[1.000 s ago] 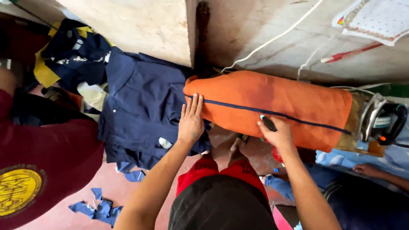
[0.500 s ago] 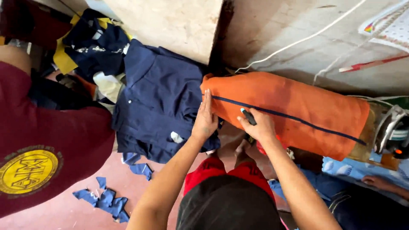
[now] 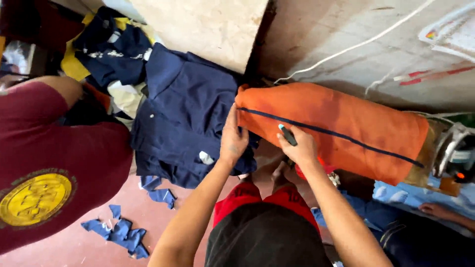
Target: Ironing a piece of orange fabric on an ironing board using an electric iron in a factory setting.
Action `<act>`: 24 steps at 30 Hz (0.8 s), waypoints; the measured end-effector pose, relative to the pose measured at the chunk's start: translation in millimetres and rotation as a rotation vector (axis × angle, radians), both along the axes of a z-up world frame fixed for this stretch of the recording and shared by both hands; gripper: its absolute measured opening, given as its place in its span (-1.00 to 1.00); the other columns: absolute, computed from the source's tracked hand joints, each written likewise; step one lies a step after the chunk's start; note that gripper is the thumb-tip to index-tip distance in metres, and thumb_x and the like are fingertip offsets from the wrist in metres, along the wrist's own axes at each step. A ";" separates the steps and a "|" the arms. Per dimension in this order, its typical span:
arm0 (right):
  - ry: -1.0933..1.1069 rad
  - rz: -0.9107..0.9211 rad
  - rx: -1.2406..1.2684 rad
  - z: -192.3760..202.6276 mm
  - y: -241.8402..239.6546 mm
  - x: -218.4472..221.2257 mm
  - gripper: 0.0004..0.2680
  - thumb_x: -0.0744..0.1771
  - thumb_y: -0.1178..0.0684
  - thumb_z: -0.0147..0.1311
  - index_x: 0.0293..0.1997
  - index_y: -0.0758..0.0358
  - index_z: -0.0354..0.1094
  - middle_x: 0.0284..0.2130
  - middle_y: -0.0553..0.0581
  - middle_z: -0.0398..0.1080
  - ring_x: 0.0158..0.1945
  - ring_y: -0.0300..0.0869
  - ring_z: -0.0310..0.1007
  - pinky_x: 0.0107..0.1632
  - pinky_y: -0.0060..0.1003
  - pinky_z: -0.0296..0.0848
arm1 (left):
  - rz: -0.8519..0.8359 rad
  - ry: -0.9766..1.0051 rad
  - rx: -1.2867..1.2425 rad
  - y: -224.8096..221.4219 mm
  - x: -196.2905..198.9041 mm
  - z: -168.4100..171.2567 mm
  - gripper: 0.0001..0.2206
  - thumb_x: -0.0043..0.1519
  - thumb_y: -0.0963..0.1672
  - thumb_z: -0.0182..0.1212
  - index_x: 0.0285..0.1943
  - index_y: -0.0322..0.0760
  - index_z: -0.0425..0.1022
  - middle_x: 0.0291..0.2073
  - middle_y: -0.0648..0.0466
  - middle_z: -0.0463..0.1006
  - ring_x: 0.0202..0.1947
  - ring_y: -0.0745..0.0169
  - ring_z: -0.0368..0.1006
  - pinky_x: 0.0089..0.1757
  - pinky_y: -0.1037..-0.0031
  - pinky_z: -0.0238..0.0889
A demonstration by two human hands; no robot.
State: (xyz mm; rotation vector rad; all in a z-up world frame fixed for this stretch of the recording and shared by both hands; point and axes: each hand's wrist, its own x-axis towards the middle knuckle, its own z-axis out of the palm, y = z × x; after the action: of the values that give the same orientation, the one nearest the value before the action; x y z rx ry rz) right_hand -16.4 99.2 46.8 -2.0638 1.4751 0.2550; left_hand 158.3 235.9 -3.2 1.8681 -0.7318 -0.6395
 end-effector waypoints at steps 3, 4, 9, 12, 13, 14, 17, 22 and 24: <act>0.053 -0.080 0.006 12.8 -11.6 -36.7 -0.73 0.22 -0.37 0.22 -0.24 -0.10 0.47 -0.50 0.05 0.49 -0.19 -0.03 0.59 -0.18 -0.20 0.48 | -0.001 -0.166 0.042 -2.8 -6.6 -15.3 -0.32 0.18 -0.23 0.22 0.55 -0.35 0.13 0.32 -0.28 0.35 0.36 -0.29 0.25 0.29 0.01 0.11; 0.090 -0.110 0.019 12.1 -16.6 -50.7 -0.72 0.24 -0.37 0.20 -0.22 -0.08 0.48 -0.47 0.09 0.50 -0.17 -0.01 0.59 -0.15 -0.20 0.47 | -0.009 -0.248 0.119 -2.8 -9.7 -20.0 -0.34 0.22 -0.18 0.24 0.57 -0.24 0.15 0.29 -0.15 0.39 0.35 -0.15 0.28 0.28 0.06 0.10; 0.111 -0.244 -0.048 -1.3 -24.3 -108.1 -0.75 0.24 -0.33 0.22 -0.31 -0.04 0.45 -0.53 0.09 0.47 -0.23 -0.01 0.58 -0.21 -0.21 0.46 | -0.151 -0.529 0.146 -35.7 -30.5 -33.4 -0.58 0.19 -0.05 0.31 0.26 0.02 0.45 0.09 0.14 0.36 0.19 0.05 0.24 0.13 0.16 0.10; 0.120 -0.309 -0.040 11.1 -29.1 -129.9 -0.73 0.24 -0.36 0.22 -0.30 -0.06 0.45 -0.50 0.08 0.50 -0.20 0.01 0.58 -0.18 -0.20 0.47 | -0.234 -0.585 0.147 -59.2 -38.2 -29.9 -0.72 0.15 -0.03 0.35 0.05 0.09 0.56 0.00 0.19 0.38 0.07 0.09 0.27 0.03 0.18 0.14; 0.116 -0.327 -0.034 16.1 -29.6 -141.4 -0.73 0.24 -0.37 0.22 -0.27 -0.08 0.46 -0.46 0.08 0.53 -0.16 0.03 0.59 -0.15 -0.17 0.49 | -0.271 -0.578 0.185 -66.9 -44.4 -29.3 -0.77 0.15 0.00 0.37 -0.03 0.09 0.60 -0.02 0.20 0.41 0.03 0.10 0.29 0.01 0.17 0.17; 0.123 -0.350 -0.041 7.3 -30.1 -158.7 -0.73 0.24 -0.37 0.22 -0.27 -0.08 0.46 -0.46 0.08 0.53 -0.16 0.03 0.59 -0.15 -0.17 0.49 | -0.292 -0.573 0.170 -69.0 -45.8 -29.8 -0.77 0.15 0.00 0.37 -0.03 0.09 0.60 -0.02 0.20 0.41 0.03 0.10 0.29 0.01 0.17 0.17; 0.172 -0.409 -0.066 -7.0 -40.6 -200.2 -0.74 0.25 -0.35 0.20 -0.33 -0.05 0.46 -0.50 0.10 0.50 -0.19 0.03 0.59 -0.19 -0.16 0.47 | -0.293 -0.664 0.248 -78.5 -46.2 -34.5 -0.78 0.08 0.04 0.41 -0.13 0.17 0.58 -0.09 0.26 0.40 -0.04 0.16 0.29 -0.02 0.18 0.15; 0.100 -0.504 -0.078 9.5 -53.4 -242.8 -0.73 0.23 -0.33 0.24 -0.34 0.00 0.44 -0.54 0.17 0.46 -0.24 0.10 0.57 -0.16 -0.15 0.46 | -0.288 -0.720 0.252 -81.4 -45.3 -32.6 -0.76 0.08 0.06 0.44 -0.21 0.03 0.57 -0.14 0.20 0.46 -0.03 0.15 0.35 0.01 0.20 0.11; 0.112 -0.508 -0.071 -19.1 -67.6 -274.9 -0.73 0.25 -0.34 0.21 -0.34 -0.01 0.44 -0.55 0.16 0.46 -0.24 0.09 0.57 -0.17 -0.15 0.46 | -0.287 -0.774 0.286 -80.5 -43.5 -28.6 -0.76 0.09 0.07 0.43 -0.19 0.05 0.57 -0.14 0.21 0.45 -0.03 0.18 0.34 0.02 0.21 0.09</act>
State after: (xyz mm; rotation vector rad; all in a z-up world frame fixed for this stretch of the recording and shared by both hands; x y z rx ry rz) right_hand -291.3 31.6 27.7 -1.6724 2.0401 0.1158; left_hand 114.8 155.4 -31.8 2.3127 -1.4873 -0.1702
